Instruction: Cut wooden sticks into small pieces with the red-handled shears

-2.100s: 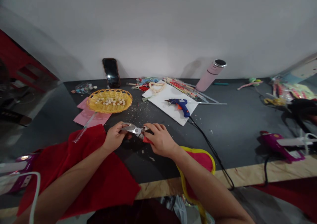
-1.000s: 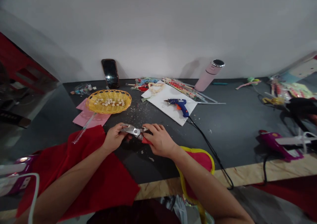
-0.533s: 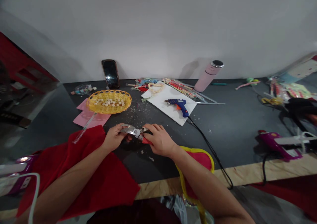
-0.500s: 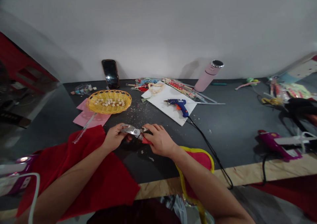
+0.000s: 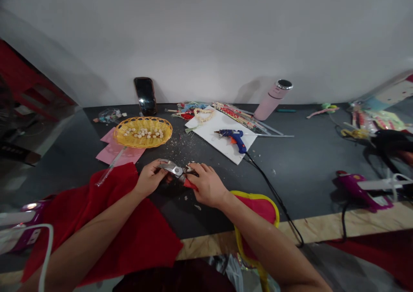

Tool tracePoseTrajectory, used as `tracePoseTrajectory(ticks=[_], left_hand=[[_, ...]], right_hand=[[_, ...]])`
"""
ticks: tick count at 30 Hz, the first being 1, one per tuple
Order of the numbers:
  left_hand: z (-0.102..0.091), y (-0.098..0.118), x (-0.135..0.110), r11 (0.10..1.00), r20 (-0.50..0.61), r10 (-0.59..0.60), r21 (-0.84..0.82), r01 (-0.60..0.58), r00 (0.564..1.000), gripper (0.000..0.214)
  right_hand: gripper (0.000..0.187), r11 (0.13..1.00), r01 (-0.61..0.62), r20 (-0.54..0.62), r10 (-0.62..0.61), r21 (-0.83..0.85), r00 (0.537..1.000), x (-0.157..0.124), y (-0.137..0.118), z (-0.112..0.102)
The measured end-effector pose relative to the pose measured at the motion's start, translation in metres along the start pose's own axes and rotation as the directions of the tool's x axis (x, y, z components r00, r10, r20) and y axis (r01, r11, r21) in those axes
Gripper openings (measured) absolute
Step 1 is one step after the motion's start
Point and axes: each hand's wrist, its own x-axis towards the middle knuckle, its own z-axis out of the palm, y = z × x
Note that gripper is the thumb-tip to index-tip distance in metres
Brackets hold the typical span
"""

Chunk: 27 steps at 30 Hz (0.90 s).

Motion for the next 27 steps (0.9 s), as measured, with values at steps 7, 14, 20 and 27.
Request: tracePoseTrajectory(ticks=[7, 14, 20, 27], left_hand=[[0.001, 0.007, 0.0, 0.999, -0.065, 0.008, 0.053, -0.005, 0.998, 0.014], [0.001, 0.011, -0.001, 0.987, -0.072, -0.007, 0.158, 0.018, 0.997, 0.017], [0.0, 0.007, -0.002, 0.992, -0.031, -0.01, 0.129, 0.014, 0.999, 0.016], [-0.003, 0.004, -0.002, 0.99, 0.022, 0.013, 0.141, -0.016, 1.0, 0.01]], right_hand=[[0.032, 1.0, 0.003, -0.015, -0.003, 0.01, 1.0, 0.002, 0.003, -0.002], [0.034, 0.999, 0.031, 0.034, -0.031, 0.006, 0.999, 0.001, 0.005, -0.01], [0.033, 0.998, 0.055, 0.043, -0.055, 0.013, 0.998, 0.0, 0.007, -0.012], [0.034, 0.998, 0.062, 0.043, -0.063, 0.022, 0.997, 0.0, 0.008, -0.011]])
